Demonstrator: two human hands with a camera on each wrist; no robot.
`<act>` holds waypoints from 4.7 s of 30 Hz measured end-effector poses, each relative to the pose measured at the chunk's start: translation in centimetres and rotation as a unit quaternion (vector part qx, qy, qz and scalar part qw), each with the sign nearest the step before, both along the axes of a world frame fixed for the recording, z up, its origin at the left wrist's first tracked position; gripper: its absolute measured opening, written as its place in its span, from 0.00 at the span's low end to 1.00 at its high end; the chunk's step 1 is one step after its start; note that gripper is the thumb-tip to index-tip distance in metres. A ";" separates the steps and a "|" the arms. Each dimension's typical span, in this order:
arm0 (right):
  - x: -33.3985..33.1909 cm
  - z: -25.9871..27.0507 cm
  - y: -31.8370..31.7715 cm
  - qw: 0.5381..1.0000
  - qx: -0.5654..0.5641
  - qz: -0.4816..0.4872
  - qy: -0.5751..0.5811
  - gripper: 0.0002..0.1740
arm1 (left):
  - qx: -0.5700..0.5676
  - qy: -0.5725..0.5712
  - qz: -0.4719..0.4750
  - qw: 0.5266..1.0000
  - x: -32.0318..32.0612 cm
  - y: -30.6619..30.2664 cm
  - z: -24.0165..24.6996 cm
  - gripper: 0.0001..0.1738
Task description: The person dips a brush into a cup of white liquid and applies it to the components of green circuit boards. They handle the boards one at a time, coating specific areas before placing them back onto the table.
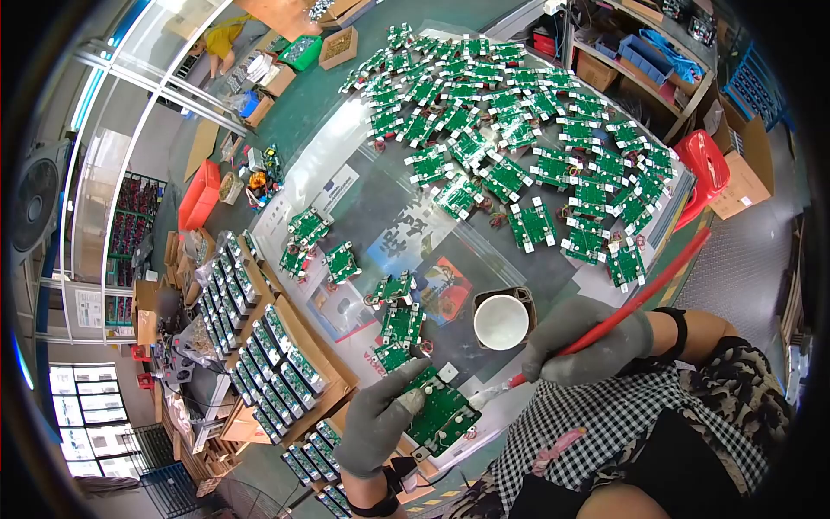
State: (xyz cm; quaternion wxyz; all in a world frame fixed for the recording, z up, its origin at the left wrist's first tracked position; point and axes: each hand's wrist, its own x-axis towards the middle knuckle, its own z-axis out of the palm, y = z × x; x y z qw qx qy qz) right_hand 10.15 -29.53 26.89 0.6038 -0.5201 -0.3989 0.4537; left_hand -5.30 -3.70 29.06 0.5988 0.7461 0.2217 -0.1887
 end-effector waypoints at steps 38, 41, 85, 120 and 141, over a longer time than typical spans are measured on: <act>-0.2 1.2 5.2 0.987 0.136 -0.090 0.002 0.09 | -0.380 -0.437 0.441 0.686 2.2 -4.1 -5.9 0.22; 0.1 0.6 5.1 0.979 0.158 -0.114 -0.056 0.08 | -0.405 -0.426 0.424 0.689 3.2 -5.1 -5.6 0.24; 3.3 -0.3 4.3 0.981 0.072 -0.180 -0.001 0.08 | -0.504 -0.410 0.341 0.679 5.5 -5.0 -5.7 0.22; 1.8 -3.0 -4.0 0.872 -0.110 -0.477 0.014 0.10 | 0.085 0.005 0.610 0.788 13.6 25.5 -36.3 0.38; 2.4 -1.8 -0.9 0.906 -0.034 -0.420 0.027 0.14 | -0.137 -0.298 0.451 0.830 14.3 10.0 -16.6 0.23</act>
